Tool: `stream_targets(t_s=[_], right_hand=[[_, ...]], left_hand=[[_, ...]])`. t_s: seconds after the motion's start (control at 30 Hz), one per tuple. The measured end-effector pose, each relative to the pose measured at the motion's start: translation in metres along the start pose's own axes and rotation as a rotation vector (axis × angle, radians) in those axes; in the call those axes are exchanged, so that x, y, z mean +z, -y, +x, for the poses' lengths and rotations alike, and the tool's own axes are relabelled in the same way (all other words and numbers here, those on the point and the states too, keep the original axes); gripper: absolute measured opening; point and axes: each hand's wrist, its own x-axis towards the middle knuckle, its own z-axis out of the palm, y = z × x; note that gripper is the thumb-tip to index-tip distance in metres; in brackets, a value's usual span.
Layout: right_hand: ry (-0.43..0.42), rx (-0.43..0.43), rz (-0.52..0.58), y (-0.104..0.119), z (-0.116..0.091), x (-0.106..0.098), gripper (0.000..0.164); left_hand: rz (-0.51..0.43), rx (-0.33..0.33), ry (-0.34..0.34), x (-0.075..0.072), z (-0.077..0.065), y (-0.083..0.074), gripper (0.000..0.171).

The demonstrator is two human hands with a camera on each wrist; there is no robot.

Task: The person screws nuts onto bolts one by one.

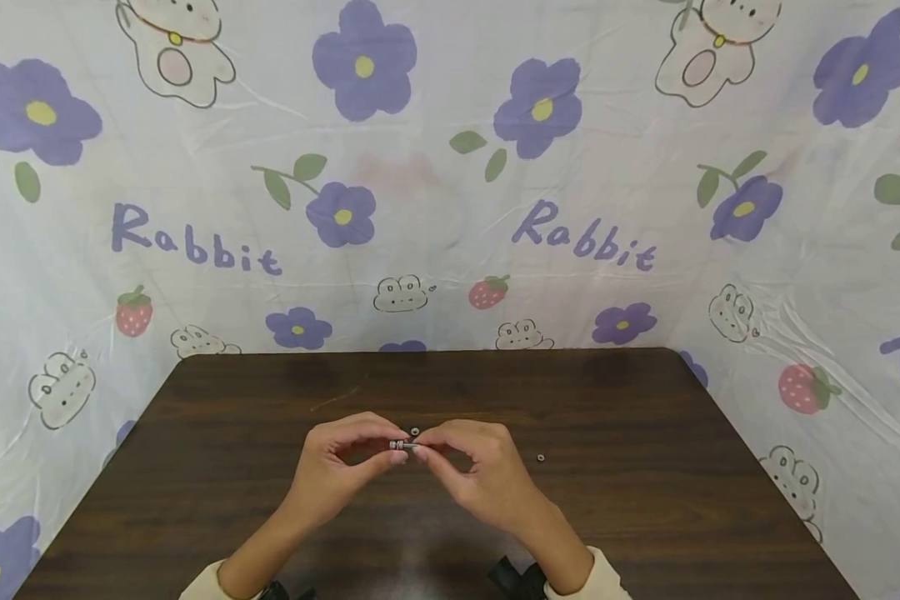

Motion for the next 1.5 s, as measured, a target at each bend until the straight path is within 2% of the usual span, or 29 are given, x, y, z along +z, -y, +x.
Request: stream_targets(t_s=[0.27, 0.33, 0.47, 0.53, 0.63, 0.67, 0.73, 0.8, 1.0, 1.1, 1.33, 1.5], right_hand=[[0.009, 0.014, 0.0, 0.0015, -0.0009, 0.0003, 0.022], [0.006, 0.009, -0.007, 0.0017, -0.0012, 0.0007, 0.022], [0.0, 0.015, -0.014, 0.003, -0.0007, 0.0008, 0.021], [-0.001, 0.021, -0.016, 0.0035, -0.0001, 0.0004, 0.022], [0.0, 0.023, -0.018, 0.0037, 0.0006, -0.0005, 0.023], [0.001, 0.025, -0.017, 0.0037, 0.0007, -0.0009, 0.023], [0.002, 0.025, -0.014, 0.0034, 0.0007, -0.0012, 0.021], [0.002, 0.027, -0.009, 0.0036, 0.001, -0.0015, 0.02], [0.007, 0.028, 0.0, 0.0036, 0.0019, -0.0015, 0.024], [0.009, 0.029, 0.0, 0.0033, 0.0014, -0.0015, 0.024], [-0.002, 0.016, -0.005, 0.0036, 0.0007, -0.0017, 0.025], [-0.001, 0.016, -0.005, 0.0037, 0.0011, -0.0016, 0.024]], left_hand=[[-0.035, -0.085, 0.017, 0.0009, -0.0018, 0.0003, 0.007], [-0.027, -0.114, 0.018, 0.0012, -0.0023, -0.0001, 0.011], [0.002, -0.166, -0.001, 0.001, -0.0032, -0.0005, 0.031], [-0.01, -0.175, -0.012, 0.0, -0.0032, -0.0003, 0.031], [-0.064, -0.134, -0.005, -0.0013, -0.002, -0.0008, 0.013], [-0.073, -0.112, 0.005, -0.0014, -0.0016, -0.0012, 0.016], [-0.078, -0.067, 0.025, -0.0011, -0.0007, -0.0021, 0.034], [-0.05, -0.02, 0.031, -0.0004, 0.0001, -0.0028, 0.041], [-0.04, 0.08, 0.001, 0.0011, 0.0002, 0.0006, 0.028], [-0.039, 0.081, -0.004, 0.001, -0.0003, 0.0015, 0.026], [-0.013, 0.029, -0.011, 0.0006, -0.0028, 0.0016, 0.019], [-0.009, 0.017, -0.017, 0.0013, -0.0022, -0.0003, 0.017]])
